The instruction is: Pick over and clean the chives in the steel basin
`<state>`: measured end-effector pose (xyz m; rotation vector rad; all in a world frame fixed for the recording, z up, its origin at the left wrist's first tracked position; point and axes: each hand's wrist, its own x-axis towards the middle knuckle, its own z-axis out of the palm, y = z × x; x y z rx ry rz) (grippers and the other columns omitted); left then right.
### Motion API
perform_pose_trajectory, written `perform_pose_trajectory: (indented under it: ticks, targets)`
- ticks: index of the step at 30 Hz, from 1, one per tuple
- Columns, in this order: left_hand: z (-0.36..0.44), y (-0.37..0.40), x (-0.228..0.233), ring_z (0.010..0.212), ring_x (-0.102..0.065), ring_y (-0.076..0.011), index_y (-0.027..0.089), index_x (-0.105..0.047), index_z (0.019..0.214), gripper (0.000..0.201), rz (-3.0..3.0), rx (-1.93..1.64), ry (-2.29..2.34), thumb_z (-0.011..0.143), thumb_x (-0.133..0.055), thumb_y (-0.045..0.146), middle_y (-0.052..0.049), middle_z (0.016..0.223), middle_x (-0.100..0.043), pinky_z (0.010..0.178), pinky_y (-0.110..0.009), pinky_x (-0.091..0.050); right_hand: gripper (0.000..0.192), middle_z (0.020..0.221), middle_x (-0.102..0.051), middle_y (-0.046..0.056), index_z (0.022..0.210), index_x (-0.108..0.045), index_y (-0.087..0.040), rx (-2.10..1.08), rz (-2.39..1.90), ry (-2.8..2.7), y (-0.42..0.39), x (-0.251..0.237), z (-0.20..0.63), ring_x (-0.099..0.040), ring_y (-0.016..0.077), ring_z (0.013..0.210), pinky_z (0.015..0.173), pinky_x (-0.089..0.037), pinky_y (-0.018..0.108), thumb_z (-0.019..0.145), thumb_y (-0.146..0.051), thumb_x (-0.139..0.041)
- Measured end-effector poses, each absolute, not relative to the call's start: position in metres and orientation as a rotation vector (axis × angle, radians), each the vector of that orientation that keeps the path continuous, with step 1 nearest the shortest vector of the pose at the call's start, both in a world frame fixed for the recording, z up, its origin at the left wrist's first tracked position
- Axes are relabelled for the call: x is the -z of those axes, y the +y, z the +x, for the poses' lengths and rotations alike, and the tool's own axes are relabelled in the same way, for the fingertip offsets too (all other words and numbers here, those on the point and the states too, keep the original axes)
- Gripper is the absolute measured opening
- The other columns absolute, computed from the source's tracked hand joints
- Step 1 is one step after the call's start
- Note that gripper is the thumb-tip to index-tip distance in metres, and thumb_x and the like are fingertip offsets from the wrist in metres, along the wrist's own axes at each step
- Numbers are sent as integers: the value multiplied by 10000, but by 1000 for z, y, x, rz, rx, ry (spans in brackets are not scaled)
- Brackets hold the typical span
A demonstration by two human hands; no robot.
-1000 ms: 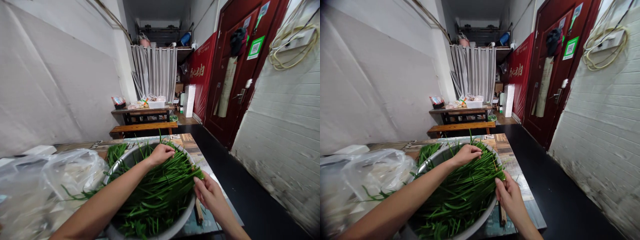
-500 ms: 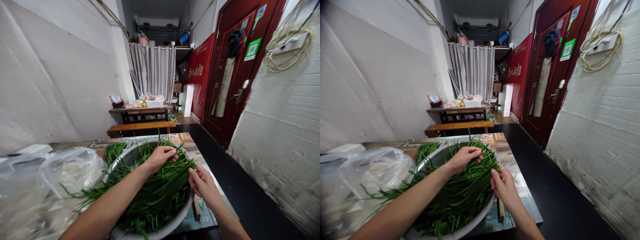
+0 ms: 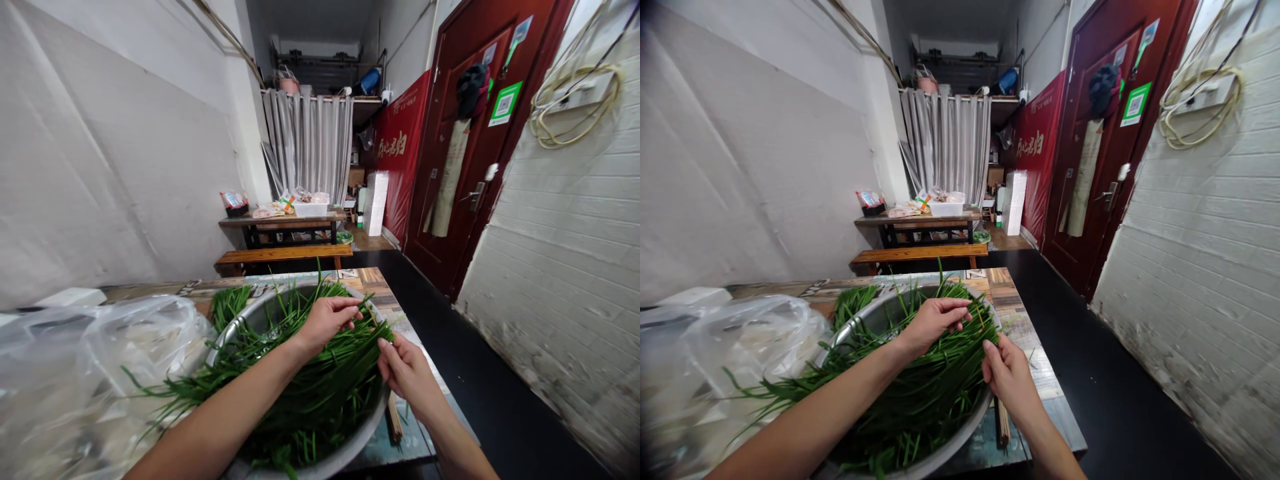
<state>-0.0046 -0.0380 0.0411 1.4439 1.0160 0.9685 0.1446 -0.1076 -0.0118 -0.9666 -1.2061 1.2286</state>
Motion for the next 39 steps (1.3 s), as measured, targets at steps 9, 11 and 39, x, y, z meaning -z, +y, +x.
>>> perform_pose_trajectory:
  ticks: [9,11,39]
  targets:
    - [-2,-40,-39,657,-593,-124,81,-629,933,275,1435,-1043,993,703,-593,228,-79,820,-666,546,-209,-430,329,406,-375,-108,651,-416,-191,-1243,-981,-1213,-110,12,143,-212,26,293,309,-115,163,827,-457,-497]
    - [-1,-41,-39,640,-584,-120,84,-630,923,269,1434,-1043,995,697,-592,223,-76,818,-667,540,-210,-426,337,404,-368,-106,643,-419,-189,-1247,-983,-1213,-110,12,143,-207,26,293,310,-106,169,821,-462,-501]
    - [-2,-44,-38,754,-635,-175,136,-714,861,225,1813,-1163,1108,709,-615,268,-63,816,-707,713,-244,-472,424,378,-341,-99,538,-407,-184,-1276,-1013,-1185,-112,15,142,-202,14,274,299,-69,173,778,-512,-528]
